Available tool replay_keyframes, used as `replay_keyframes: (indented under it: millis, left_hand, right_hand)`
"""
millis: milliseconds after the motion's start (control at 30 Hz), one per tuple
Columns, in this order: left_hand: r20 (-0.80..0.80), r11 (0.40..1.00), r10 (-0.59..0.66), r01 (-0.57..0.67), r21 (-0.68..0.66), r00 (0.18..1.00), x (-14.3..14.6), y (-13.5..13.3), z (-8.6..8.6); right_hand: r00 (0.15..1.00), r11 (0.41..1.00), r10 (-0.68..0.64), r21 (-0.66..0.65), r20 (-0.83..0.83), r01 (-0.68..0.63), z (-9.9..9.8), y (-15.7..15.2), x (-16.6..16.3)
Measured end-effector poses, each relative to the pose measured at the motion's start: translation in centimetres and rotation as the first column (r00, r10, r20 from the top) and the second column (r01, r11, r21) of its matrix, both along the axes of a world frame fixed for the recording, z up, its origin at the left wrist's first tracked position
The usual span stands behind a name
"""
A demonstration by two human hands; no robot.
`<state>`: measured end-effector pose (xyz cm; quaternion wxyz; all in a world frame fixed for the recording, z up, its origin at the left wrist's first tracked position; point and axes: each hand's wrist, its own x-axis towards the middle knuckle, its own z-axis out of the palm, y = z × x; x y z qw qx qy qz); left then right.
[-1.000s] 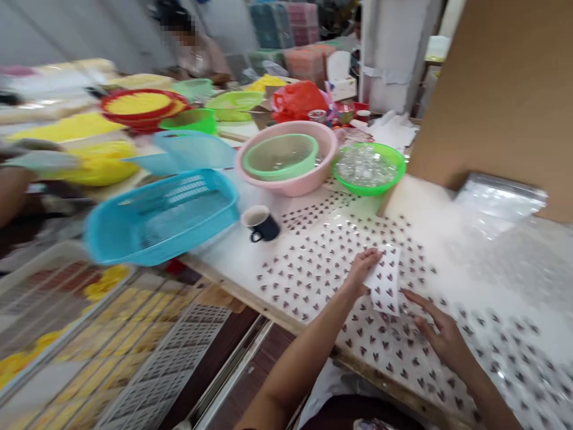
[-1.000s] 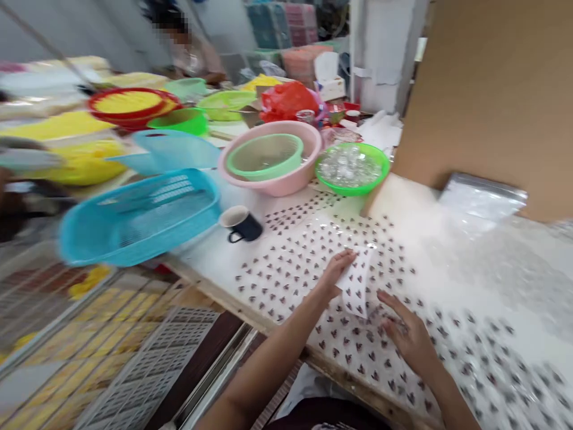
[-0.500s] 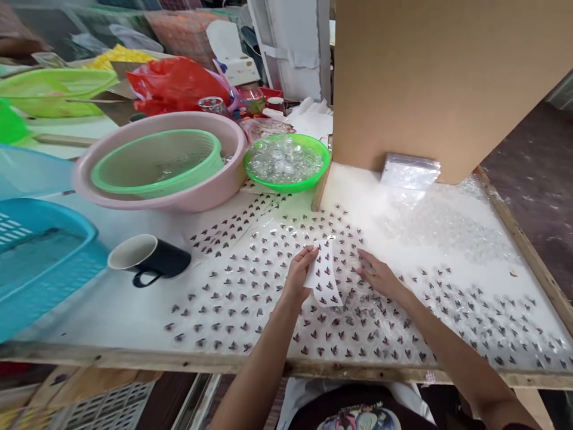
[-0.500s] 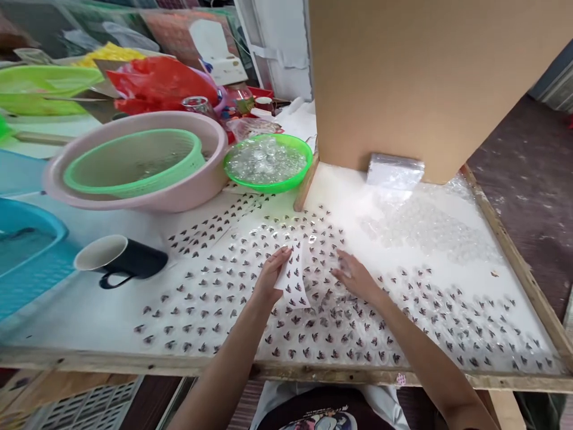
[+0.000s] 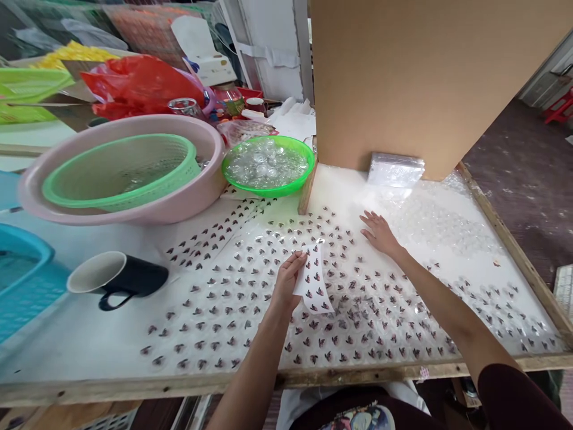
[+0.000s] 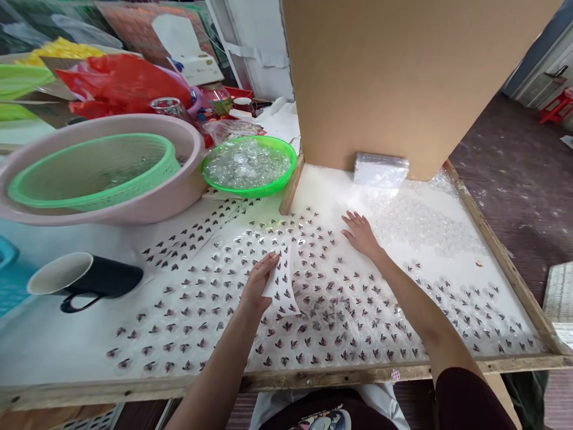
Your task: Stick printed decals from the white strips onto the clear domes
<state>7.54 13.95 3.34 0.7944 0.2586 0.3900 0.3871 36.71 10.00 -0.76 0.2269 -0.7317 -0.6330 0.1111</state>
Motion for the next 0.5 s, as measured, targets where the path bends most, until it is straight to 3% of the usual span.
replay_keyframes:
  millis: [100, 233, 500]
  left_hand:
    - [-0.017, 1.000, 0.004, -0.003, 0.016, 1.000, 0.0, 0.1, -0.1]
    - [-0.012, 1.000, 0.011, -0.011, 0.002, 1.000, 0.1, 0.2, -0.3]
    - [-0.035, 1.000, 0.001, -0.002, -0.007, 0.999, 0.2, 0.1, -0.6]
  right_hand:
    - [0.993, 0.996, -0.009, -0.083, 0.116, 0.019, -1.5, 0.7, 2.1]
    - [0.990, 0.995, 0.022, -0.098, 0.137, -0.008, -2.5, -0.9, 2.1]
    - [0.996, 0.994, 0.077, -0.087, 0.051, -0.072, -2.3, -4.2, 0.4]
